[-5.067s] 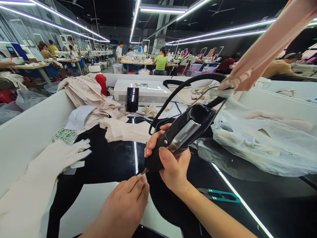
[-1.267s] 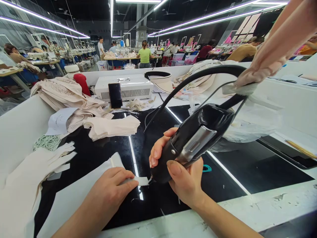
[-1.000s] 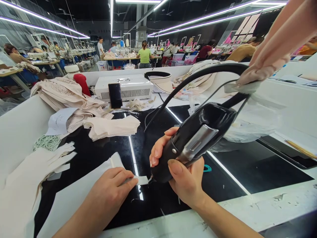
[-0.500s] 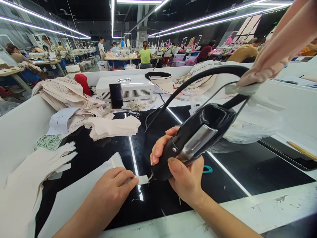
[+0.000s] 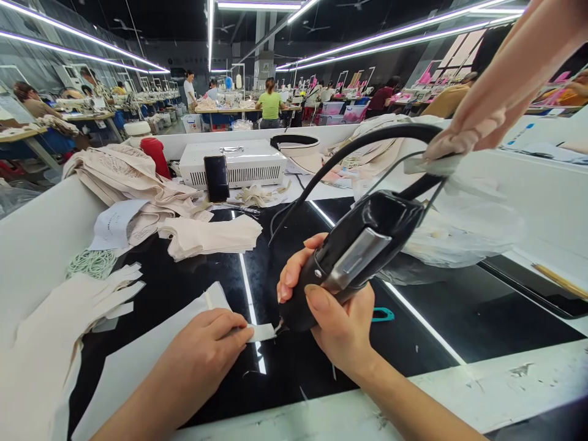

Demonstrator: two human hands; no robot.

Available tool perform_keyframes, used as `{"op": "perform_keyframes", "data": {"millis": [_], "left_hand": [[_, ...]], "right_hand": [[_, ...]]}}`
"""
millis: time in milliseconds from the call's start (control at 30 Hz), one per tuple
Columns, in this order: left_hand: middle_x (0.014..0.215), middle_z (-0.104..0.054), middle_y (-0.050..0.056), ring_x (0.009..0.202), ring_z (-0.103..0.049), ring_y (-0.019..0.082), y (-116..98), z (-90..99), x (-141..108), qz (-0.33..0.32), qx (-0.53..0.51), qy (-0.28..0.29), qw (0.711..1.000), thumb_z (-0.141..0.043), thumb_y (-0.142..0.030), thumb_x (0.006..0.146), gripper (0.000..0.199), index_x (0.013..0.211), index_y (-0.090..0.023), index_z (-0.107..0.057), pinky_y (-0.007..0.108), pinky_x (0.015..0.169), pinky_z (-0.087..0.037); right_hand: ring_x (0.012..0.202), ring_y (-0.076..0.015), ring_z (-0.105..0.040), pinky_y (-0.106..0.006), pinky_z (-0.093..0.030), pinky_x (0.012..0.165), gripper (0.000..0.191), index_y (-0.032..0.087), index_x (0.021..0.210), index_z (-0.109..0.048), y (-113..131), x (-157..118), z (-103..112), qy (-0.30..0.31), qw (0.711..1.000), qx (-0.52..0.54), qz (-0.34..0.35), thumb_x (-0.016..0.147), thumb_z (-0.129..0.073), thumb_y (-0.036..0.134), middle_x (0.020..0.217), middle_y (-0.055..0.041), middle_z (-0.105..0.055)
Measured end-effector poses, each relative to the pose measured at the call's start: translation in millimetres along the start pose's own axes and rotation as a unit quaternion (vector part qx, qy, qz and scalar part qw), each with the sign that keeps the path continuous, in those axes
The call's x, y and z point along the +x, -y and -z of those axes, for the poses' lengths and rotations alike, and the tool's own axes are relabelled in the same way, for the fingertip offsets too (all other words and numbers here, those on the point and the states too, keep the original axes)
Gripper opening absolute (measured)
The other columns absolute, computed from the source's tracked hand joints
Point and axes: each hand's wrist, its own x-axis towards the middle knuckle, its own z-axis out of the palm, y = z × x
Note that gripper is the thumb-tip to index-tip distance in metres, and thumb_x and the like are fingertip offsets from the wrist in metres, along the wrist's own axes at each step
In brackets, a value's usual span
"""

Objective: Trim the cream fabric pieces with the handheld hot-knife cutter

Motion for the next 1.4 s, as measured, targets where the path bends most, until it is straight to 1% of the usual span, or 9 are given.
{"op": "perform_keyframes", "data": {"millis": [267, 367, 633, 767, 867, 1000, 1100, 1267, 1400], "left_hand": [[0.109, -0.07, 0.01, 0.091, -0.07, 0.022, 2, -5.0, -3, 0.009, -0.01, 0.001, 1.0, -0.048, -0.01, 0.107, 0.024, 0.122, -0.016, -0.065, 0.036, 0.077, -0.062], [0.109, -0.07, 0.01, 0.092, -0.07, 0.022, 2, -8.1, -5, 0.014, -0.005, -0.003, 1.0, -0.052, -0.008, 0.105, 0.023, 0.123, -0.016, -0.065, 0.036, 0.079, -0.062], [0.111, -0.07, 0.01, 0.1, -0.07, 0.023, 0, -8.8, -4, -0.002, 0.017, 0.008, 1.0, -0.054, -0.001, 0.1, 0.03, 0.126, -0.014, -0.064, 0.037, 0.088, -0.062], [0.109, -0.07, 0.009, 0.098, -0.071, 0.022, 0, -8.1, -3, -0.008, 0.027, 0.006, 1.0, -0.056, -0.001, 0.099, 0.029, 0.124, -0.012, -0.064, 0.035, 0.088, -0.063], [0.111, -0.07, 0.01, 0.099, -0.071, 0.022, 0, -9.3, -4, -0.008, 0.029, 0.004, 1.0, -0.057, -0.002, 0.099, 0.029, 0.125, -0.013, -0.064, 0.036, 0.089, -0.063], [0.114, -0.07, 0.01, 0.102, -0.071, 0.022, 1, -10.4, -6, -0.005, 0.033, 0.006, 0.999, -0.053, -0.004, 0.101, 0.029, 0.126, -0.014, -0.062, 0.037, 0.089, -0.063], [0.113, -0.071, 0.011, 0.101, -0.07, 0.023, 0, -9.2, -5, -0.003, 0.034, 0.009, 0.999, -0.05, -0.003, 0.103, 0.028, 0.126, -0.014, -0.062, 0.038, 0.089, -0.063], [0.114, -0.07, 0.011, 0.101, -0.069, 0.023, 2, -8.4, -6, -0.002, 0.023, 0.015, 1.0, -0.049, -0.003, 0.104, 0.028, 0.126, -0.014, -0.061, 0.039, 0.088, -0.062], [0.116, -0.069, 0.01, 0.102, -0.069, 0.023, 3, -10.1, -7, 0.008, 0.014, 0.024, 1.0, -0.052, -0.003, 0.103, 0.029, 0.127, -0.017, -0.061, 0.038, 0.088, -0.061]], "right_hand": [[0.058, -0.0109, -0.061, -0.024, -0.053, 0.051, 0.041, 0.028, 0.111, -0.062, -9, 10, -20, -0.007, 0.999, 0.04, -0.008, 0.084, -0.087, 0.046, 0.078, 0.0055, -0.069], [0.059, -0.011, -0.06, -0.025, -0.053, 0.053, 0.041, 0.028, 0.108, -0.062, -13, 12, -24, -0.004, 0.999, 0.041, -0.011, 0.083, -0.088, 0.046, 0.077, 0.0059, -0.068], [0.061, -0.0115, -0.061, -0.025, -0.053, 0.054, 0.038, 0.028, 0.113, -0.06, -20, 9, -22, 0.009, 0.999, 0.039, -0.005, 0.087, -0.085, 0.043, 0.079, 0.005, -0.068], [0.061, -0.0115, -0.062, -0.026, -0.053, 0.054, 0.034, 0.028, 0.111, -0.059, -20, 9, -21, 0.008, 1.0, 0.027, -0.003, 0.089, -0.083, 0.04, 0.08, 0.0047, -0.068], [0.061, -0.0122, -0.062, -0.027, -0.053, 0.056, 0.036, 0.027, 0.113, -0.06, -17, 10, -18, 0.004, 1.0, 0.016, 0.0, 0.089, -0.083, 0.042, 0.08, 0.0046, -0.068], [0.06, -0.0134, -0.062, -0.029, -0.053, 0.057, 0.04, 0.027, 0.114, -0.06, -13, 11, -12, -0.014, 1.0, 0.008, 0.006, 0.086, -0.085, 0.042, 0.079, 0.0048, -0.067], [0.061, -0.0141, -0.062, -0.029, -0.052, 0.057, 0.039, 0.027, 0.115, -0.06, -12, 10, -9, -0.009, 1.0, 0.009, 0.005, 0.087, -0.084, 0.04, 0.078, 0.0042, -0.067], [0.06, -0.0143, -0.062, -0.029, -0.053, 0.057, 0.033, 0.028, 0.114, -0.06, -14, 10, -9, -0.013, 1.0, -0.004, 0.003, 0.09, -0.081, 0.037, 0.078, 0.0045, -0.067], [0.061, -0.0134, -0.062, -0.029, -0.053, 0.057, 0.037, 0.028, 0.116, -0.06, -10, 8, -12, -0.013, 1.0, 0.019, -0.001, 0.089, -0.082, 0.041, 0.08, 0.0045, -0.067]]}}
